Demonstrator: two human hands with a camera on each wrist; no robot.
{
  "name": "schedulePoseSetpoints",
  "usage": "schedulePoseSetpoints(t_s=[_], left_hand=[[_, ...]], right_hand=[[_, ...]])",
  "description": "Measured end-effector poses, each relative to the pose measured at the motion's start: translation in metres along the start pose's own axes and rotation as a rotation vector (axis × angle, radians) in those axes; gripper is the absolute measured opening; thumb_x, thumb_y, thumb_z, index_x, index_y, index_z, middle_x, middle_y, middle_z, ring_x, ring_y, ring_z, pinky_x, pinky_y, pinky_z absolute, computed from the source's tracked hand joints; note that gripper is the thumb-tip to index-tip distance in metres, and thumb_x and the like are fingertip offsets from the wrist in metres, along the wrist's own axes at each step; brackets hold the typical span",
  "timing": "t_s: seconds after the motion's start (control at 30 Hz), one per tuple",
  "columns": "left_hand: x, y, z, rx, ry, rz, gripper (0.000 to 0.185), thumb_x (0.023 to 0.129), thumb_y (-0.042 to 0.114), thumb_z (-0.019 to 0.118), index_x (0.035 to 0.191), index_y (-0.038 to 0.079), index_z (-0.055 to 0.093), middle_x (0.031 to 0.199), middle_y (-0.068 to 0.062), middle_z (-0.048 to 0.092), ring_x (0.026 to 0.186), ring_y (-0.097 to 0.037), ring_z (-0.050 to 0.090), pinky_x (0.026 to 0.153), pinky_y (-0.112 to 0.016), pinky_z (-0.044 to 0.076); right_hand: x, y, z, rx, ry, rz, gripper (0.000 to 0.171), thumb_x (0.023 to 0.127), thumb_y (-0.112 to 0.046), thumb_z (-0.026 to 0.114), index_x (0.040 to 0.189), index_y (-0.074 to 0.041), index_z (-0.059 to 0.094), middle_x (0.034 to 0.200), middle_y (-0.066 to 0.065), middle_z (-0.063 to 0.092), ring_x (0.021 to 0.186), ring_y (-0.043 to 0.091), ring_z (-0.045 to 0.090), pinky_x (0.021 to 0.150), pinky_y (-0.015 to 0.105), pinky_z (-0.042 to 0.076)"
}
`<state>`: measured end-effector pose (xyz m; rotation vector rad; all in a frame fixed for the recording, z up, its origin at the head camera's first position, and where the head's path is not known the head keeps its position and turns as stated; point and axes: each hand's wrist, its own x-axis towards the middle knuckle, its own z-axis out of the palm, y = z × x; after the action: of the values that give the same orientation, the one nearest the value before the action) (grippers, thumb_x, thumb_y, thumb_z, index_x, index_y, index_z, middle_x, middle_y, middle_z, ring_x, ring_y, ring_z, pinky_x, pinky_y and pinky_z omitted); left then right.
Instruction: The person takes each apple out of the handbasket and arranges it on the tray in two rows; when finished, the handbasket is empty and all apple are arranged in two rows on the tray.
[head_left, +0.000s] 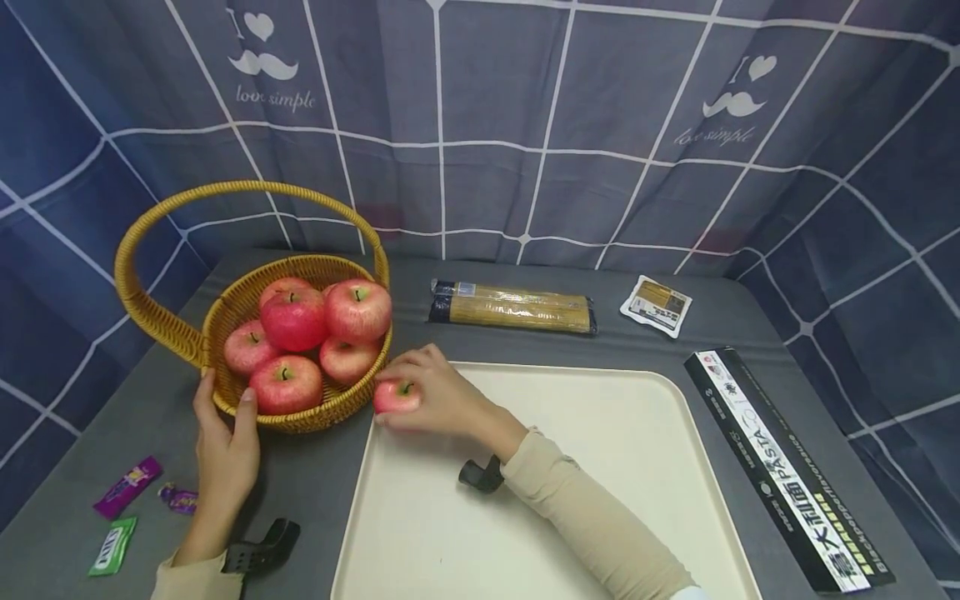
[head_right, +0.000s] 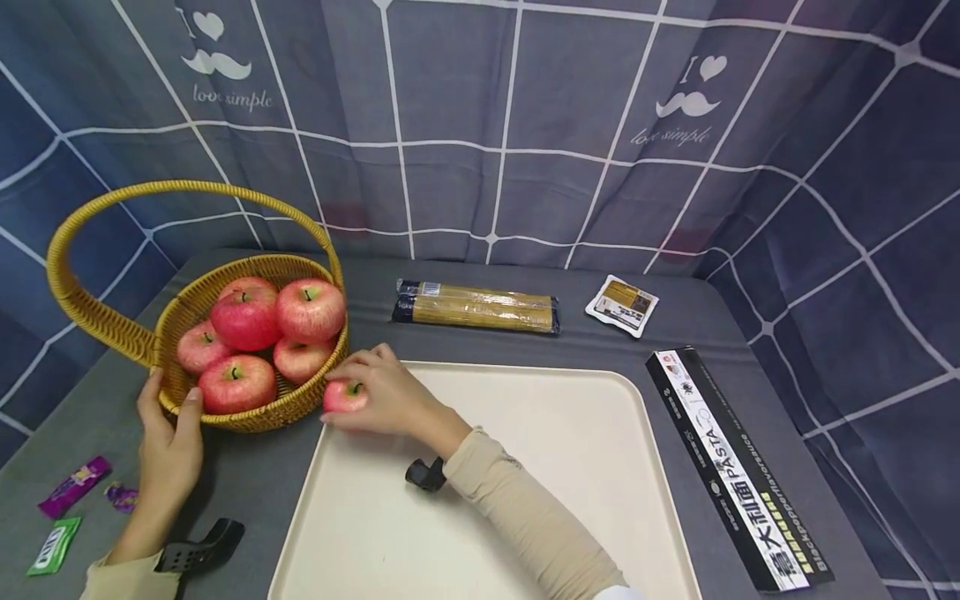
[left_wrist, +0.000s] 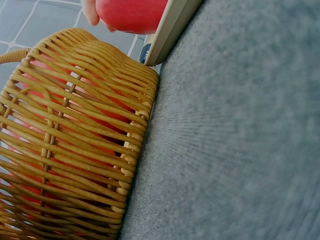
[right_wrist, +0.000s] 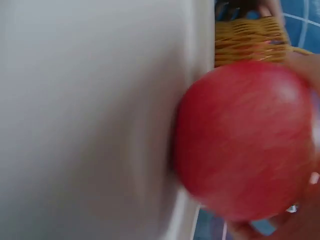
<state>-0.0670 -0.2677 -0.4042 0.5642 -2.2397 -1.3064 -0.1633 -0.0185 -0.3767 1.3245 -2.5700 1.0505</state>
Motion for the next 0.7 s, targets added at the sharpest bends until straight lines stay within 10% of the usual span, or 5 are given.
schedulePoseSetpoints(t_s=[0.13,0.4,0.7], left_hand=[[-0.002,0.000,-0.002,-0.003,-0.014,-0.006,0.059,0.094,0.029,0.041,0.145,0.024,0.013,0.152,-0.007,0.015,0.139,-0.031,0.015,0.111,-0.054,0.009],[-0.001,0.000,-0.002,0.015,-0.019,-0.018,0.058,0.094,0.030,0.041,0.145,0.026,0.012,0.152,-0.009,0.016,0.138,-0.035,0.017,0.109,-0.057,0.010],[0.001,-0.001,0.000,0.005,0.002,0.013,0.057,0.094,0.029,0.041,0.144,0.023,0.015,0.150,-0.014,0.019,0.136,-0.039,0.020,0.108,-0.058,0.012]], right_hand=[[-0.005,0.005,-0.002,-0.037,-0.166,0.040,0.053,0.075,-0.046,0.067,0.122,-0.024,0.055,0.120,-0.005,0.052,0.109,0.010,0.041,0.093,0.025,0.038],[0.039,-0.011,-0.015,-0.004,0.079,0.135,0.075,0.076,-0.054,0.063,0.138,-0.026,0.031,0.132,0.001,0.036,0.120,0.013,0.039,0.096,0.033,0.043],[0.086,-0.022,-0.004,-0.117,0.138,0.280,0.071,0.077,-0.063,0.054,0.137,-0.030,0.035,0.134,0.001,0.034,0.107,0.018,0.036,0.077,0.027,0.044]])
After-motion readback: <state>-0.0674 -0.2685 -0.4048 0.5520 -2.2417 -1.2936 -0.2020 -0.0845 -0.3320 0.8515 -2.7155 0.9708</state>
